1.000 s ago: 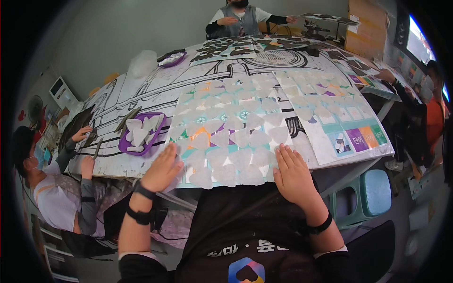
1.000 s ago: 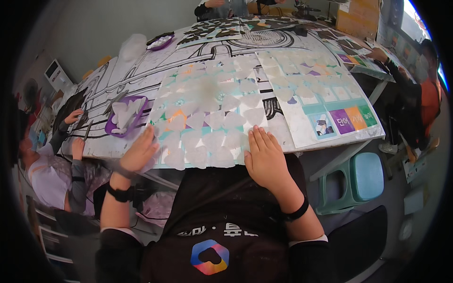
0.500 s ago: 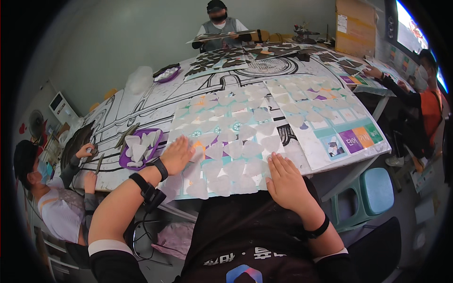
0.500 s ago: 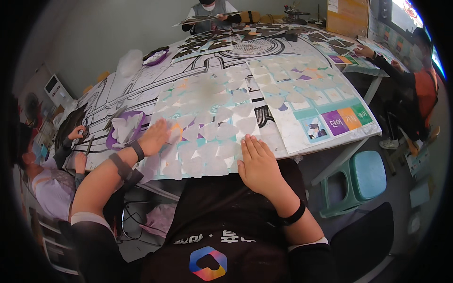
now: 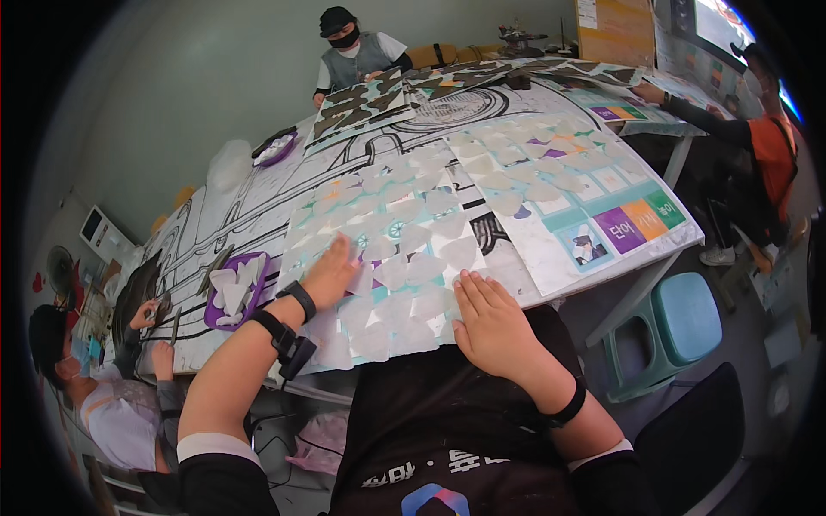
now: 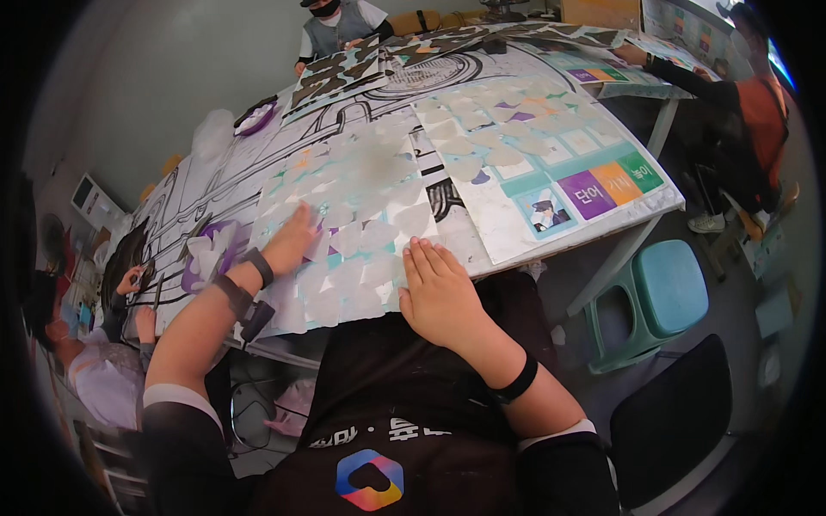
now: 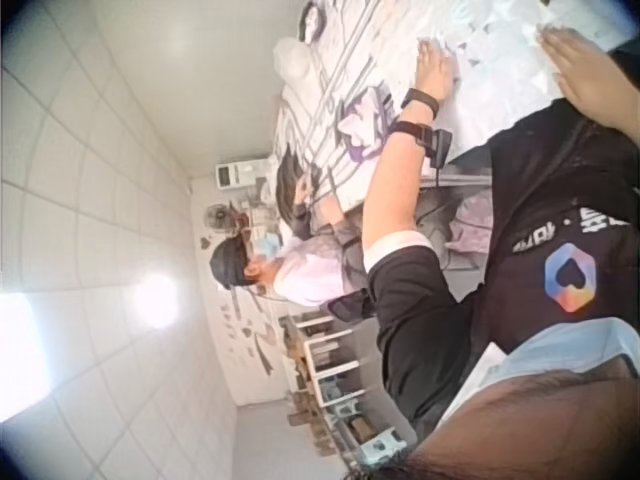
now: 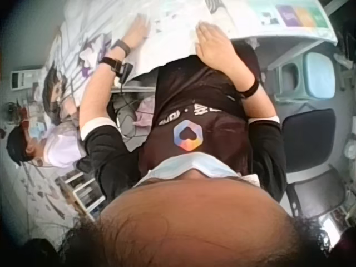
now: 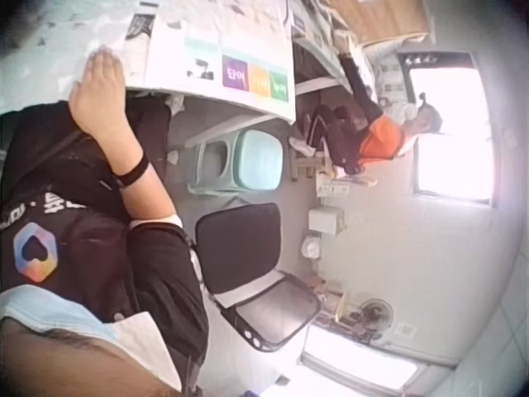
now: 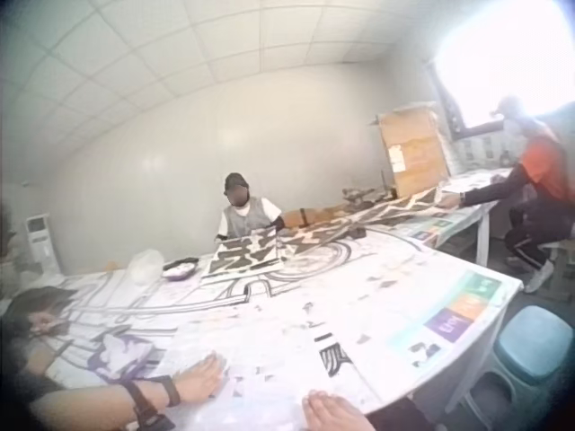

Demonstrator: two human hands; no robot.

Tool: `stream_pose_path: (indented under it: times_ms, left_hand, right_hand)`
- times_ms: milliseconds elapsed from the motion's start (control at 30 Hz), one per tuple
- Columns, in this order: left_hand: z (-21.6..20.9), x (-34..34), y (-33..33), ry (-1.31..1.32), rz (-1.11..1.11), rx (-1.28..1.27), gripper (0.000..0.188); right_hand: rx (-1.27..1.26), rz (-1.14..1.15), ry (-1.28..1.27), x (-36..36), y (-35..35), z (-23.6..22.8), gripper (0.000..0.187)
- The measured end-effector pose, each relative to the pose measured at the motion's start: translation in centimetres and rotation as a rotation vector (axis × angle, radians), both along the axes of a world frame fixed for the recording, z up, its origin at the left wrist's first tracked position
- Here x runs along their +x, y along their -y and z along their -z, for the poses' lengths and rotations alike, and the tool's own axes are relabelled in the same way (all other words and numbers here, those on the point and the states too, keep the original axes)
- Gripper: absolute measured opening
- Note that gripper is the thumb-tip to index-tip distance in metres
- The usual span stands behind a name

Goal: Applying adhesive or sticking shoe components onto a template sheet.

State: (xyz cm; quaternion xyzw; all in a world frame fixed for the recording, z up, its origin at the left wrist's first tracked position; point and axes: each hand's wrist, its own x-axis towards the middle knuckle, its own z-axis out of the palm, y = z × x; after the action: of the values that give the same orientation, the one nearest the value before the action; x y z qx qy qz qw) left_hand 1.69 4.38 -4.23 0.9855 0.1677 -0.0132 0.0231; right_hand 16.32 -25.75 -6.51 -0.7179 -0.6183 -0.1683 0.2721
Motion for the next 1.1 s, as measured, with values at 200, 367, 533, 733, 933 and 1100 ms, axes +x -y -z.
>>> stream_pose_path:
  times_ms: [200,367,533,733,933,1100]
  left_hand:
    - [0.2,4.1,2.8,-0.057,0.044,0.026,0.06]
    - [-1.5,7.1,3.8,-0.076,0.121,0.016,0.06]
    - [-0.5,10.5,7.2,-0.053,0.192,-0.008,0.063]
    - [-0.6,13.6,8.8,-0.042,0.279,-0.037,0.064]
    - [-0.4,16.5,7.2,-0.131,0.246,-0.077,0.066]
    - [-2.6,20.6,3.4,0.034,0.045,-0.049,0.07]
  right_hand:
    - [0.017,0.01,-0.008,0.2,0.2,0.0,0.048]
    - [0.033,-0.004,-0.024,0.5,-0.1,0.2,0.049]
    - [0.029,-0.002,-0.017,0.3,-0.1,0.5,0.049]
    - [0.029,-0.009,-0.024,0.4,0.0,0.4,0.051]
    - [0.015,-0.018,-0.028,0.7,0.0,0.3,0.052]
    - [-0.019,-0.039,-0.068,1.0,0.5,0.2,0.053]
